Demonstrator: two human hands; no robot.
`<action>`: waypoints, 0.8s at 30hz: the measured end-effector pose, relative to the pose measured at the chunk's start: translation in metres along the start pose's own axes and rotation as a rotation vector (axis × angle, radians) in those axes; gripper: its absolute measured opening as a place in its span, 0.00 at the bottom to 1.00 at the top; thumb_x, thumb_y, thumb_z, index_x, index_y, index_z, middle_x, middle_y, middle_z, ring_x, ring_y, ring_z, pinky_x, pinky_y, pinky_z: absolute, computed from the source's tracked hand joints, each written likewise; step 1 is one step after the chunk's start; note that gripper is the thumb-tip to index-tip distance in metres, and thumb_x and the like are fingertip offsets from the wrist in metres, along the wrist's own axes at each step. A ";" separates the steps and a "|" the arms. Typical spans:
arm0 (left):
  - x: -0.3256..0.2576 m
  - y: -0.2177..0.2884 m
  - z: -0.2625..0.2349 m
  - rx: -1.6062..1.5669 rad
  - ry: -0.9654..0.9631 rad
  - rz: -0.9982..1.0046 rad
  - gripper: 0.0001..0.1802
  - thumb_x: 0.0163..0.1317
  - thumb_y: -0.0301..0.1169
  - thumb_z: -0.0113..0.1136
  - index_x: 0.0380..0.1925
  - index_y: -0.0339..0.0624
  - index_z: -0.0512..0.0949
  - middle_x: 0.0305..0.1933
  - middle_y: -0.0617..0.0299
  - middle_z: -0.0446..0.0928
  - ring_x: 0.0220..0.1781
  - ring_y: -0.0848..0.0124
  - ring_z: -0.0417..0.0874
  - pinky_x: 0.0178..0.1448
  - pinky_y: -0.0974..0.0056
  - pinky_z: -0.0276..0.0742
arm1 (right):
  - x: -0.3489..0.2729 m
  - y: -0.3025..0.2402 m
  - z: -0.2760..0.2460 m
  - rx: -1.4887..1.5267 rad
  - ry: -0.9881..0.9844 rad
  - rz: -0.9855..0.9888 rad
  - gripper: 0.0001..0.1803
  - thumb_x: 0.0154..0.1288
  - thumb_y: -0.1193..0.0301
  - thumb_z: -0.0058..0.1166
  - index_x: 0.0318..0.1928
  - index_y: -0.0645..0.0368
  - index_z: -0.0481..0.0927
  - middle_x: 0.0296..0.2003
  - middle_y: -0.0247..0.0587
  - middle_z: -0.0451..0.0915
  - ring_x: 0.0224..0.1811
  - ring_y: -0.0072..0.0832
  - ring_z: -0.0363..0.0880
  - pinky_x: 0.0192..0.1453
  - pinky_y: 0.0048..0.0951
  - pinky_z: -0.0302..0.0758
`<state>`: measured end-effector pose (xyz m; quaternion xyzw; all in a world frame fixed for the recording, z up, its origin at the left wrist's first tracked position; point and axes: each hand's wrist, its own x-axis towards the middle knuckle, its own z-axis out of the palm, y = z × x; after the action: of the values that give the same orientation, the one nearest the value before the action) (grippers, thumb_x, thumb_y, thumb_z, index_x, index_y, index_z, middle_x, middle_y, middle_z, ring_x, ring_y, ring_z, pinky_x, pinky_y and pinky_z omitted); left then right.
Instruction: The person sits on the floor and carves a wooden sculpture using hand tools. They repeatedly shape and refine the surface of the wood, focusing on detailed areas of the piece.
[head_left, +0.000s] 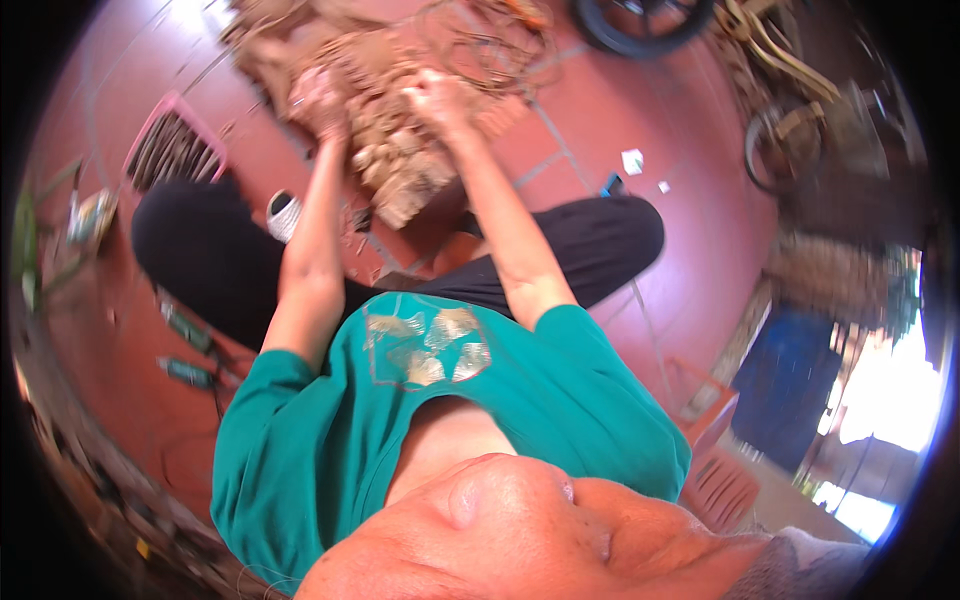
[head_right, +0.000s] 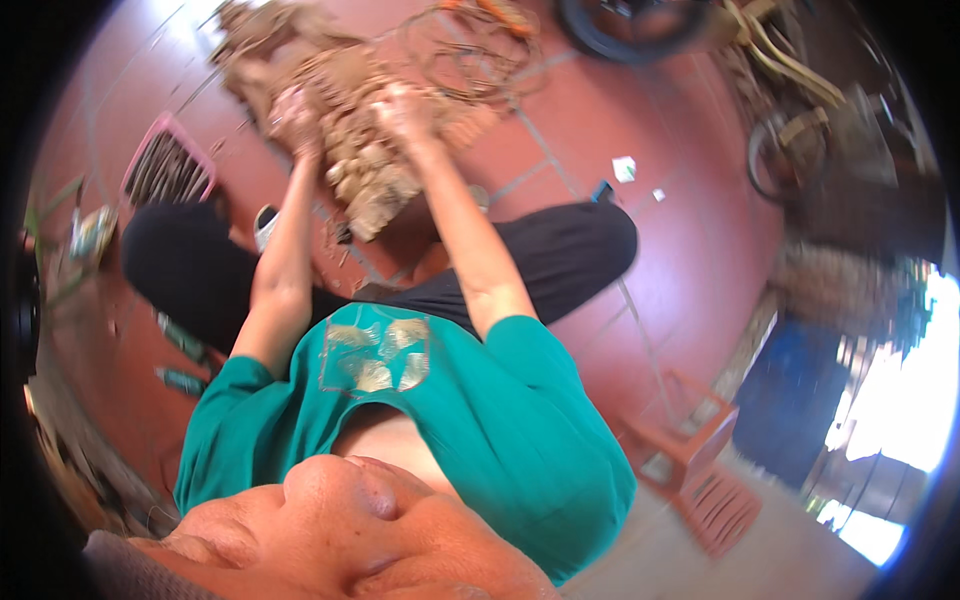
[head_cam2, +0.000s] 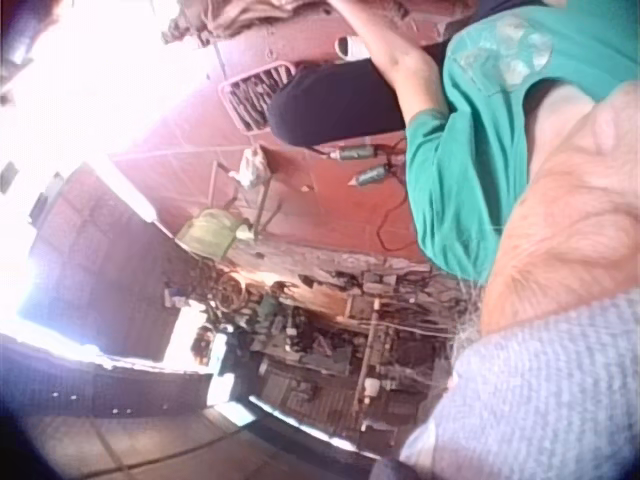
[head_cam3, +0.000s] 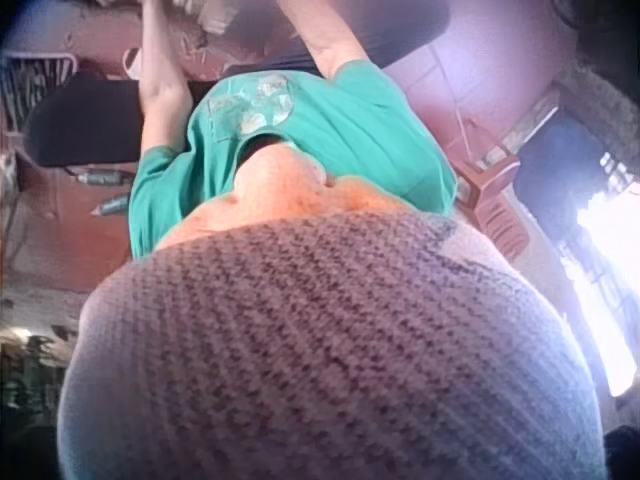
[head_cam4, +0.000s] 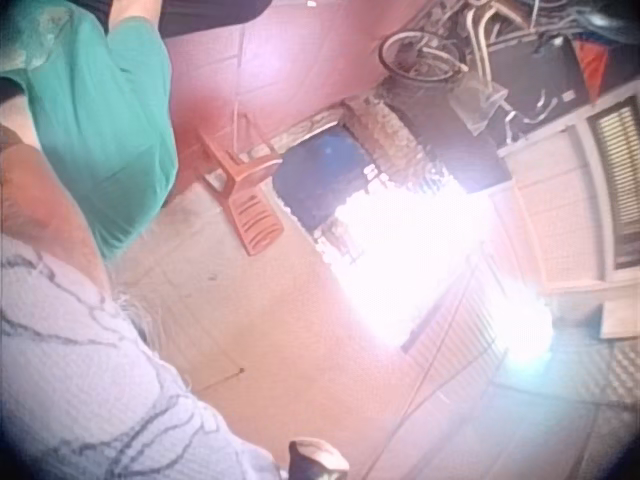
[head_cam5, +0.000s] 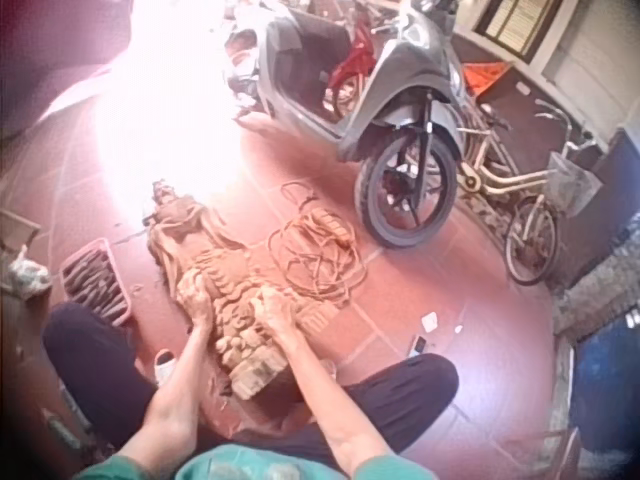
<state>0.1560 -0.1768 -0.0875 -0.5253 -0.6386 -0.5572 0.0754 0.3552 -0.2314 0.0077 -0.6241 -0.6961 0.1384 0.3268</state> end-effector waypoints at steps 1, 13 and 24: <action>-0.002 0.005 -0.007 0.010 -0.064 -0.018 0.11 0.63 0.31 0.57 0.41 0.48 0.86 0.46 0.63 0.85 0.48 0.61 0.84 0.57 0.57 0.76 | -0.002 -0.001 0.002 -0.024 -0.039 0.068 0.12 0.54 0.60 0.62 0.31 0.56 0.85 0.29 0.52 0.85 0.33 0.48 0.85 0.39 0.47 0.80; 0.003 -0.015 -0.001 -0.005 -0.262 -0.124 0.19 0.73 0.44 0.49 0.48 0.44 0.84 0.51 0.53 0.84 0.56 0.52 0.80 0.63 0.50 0.70 | 0.001 0.010 -0.002 -0.446 -0.083 0.001 0.09 0.46 0.71 0.59 0.29 0.61 0.86 0.30 0.53 0.86 0.34 0.46 0.87 0.37 0.50 0.81; -0.001 -0.050 -0.009 0.211 -0.354 0.308 0.12 0.68 0.32 0.53 0.44 0.40 0.82 0.51 0.53 0.81 0.56 0.56 0.80 0.60 0.53 0.76 | -0.003 0.018 0.037 -0.116 0.045 -0.101 0.07 0.49 0.64 0.60 0.28 0.51 0.83 0.24 0.45 0.83 0.26 0.44 0.83 0.30 0.49 0.79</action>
<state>0.1148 -0.1757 -0.1166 -0.6950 -0.6088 -0.3689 0.1010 0.3461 -0.2225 -0.0322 -0.6089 -0.7260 0.0671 0.3125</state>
